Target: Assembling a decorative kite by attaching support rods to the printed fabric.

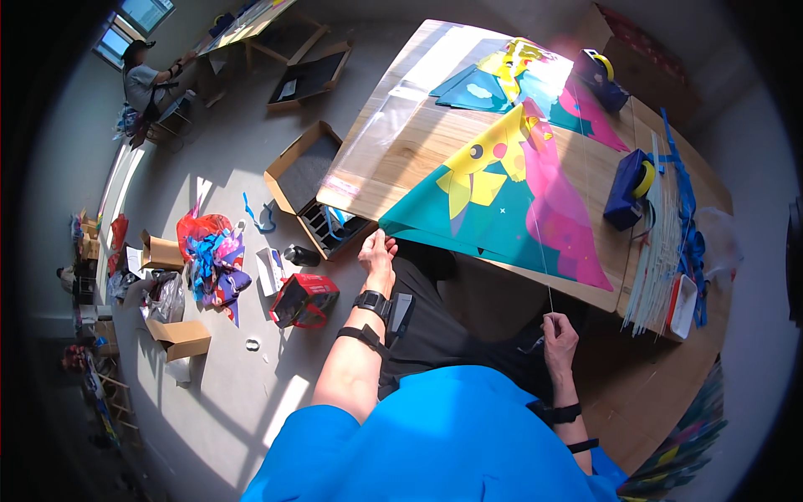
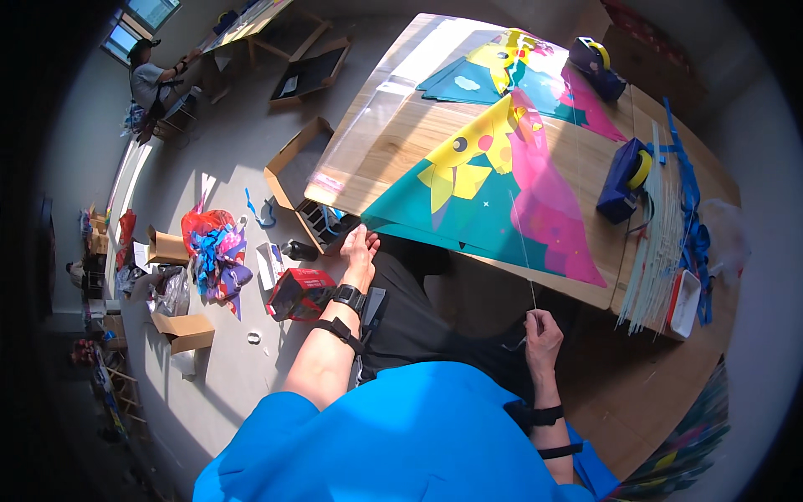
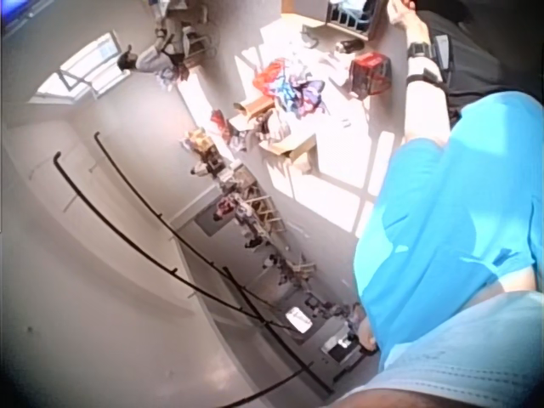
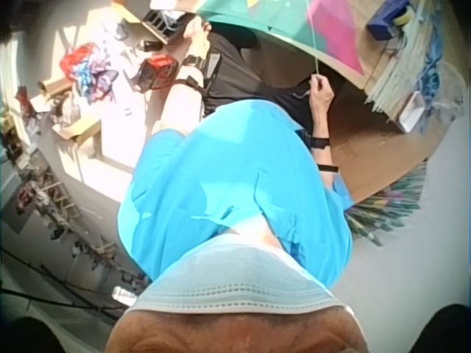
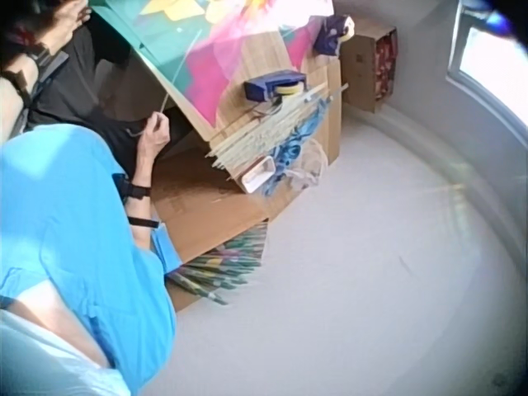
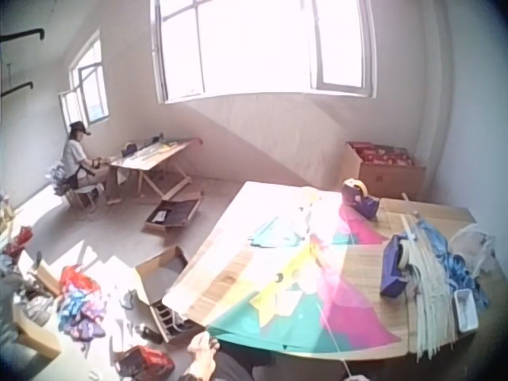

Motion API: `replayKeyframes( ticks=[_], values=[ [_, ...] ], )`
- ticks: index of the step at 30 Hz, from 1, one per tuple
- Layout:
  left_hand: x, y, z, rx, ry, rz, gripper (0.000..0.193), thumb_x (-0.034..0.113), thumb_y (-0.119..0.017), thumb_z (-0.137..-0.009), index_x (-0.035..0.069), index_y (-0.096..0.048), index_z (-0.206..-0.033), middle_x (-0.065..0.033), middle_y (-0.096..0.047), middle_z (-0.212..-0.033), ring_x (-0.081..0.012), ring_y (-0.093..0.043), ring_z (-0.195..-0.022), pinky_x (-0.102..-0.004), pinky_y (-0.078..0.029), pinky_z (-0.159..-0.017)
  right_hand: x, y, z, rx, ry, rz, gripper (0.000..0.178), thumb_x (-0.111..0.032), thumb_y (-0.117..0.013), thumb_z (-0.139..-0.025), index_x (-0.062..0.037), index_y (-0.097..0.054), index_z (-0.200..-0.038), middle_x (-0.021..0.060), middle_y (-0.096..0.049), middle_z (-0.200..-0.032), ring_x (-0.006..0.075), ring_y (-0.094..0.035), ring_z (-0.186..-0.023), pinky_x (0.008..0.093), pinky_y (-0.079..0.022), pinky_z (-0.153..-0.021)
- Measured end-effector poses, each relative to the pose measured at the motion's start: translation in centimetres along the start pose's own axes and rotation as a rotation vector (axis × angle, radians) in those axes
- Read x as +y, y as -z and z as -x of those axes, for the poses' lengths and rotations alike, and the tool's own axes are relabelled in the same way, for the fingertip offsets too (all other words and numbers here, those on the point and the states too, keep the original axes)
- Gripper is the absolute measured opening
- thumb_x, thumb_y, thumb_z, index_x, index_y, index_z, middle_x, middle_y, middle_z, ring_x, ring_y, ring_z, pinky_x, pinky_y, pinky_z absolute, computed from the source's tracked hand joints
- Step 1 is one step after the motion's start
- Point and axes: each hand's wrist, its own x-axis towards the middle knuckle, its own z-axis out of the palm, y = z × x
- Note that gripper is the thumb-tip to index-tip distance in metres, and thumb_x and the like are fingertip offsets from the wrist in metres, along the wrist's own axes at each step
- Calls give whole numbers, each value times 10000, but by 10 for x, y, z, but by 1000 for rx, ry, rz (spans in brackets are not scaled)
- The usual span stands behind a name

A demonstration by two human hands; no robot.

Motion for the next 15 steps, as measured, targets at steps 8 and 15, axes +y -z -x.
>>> replayKeyframes(
  ticks=[8, 15],
  values=[
    [18, -36, -36, -207, -121, -96, 272, 268, -633, -935, 12, -650, -844, -54, -653, -735, -107, -587, -580, -227, -502, -570, 1, 7, 0, 67, -18, 6, 142, -133, -602, -908, 4, -638, -912, 70, -620, -710, 112, -583, -636, 271, -460, -590],
    [45, -49, -49, 104, -1020, -1140, 564, 317, -586, -920, -2, -420, -1356, -230, -482, -1289, -344, -496, -1174, -454, -380, -1015, 7, 25, -17, 280, 199, 218, 107, -81, -592, -889, -13, -577, -970, 143, -623, -834, 283, -645, -742, 371, -498, -674]
  ],
)
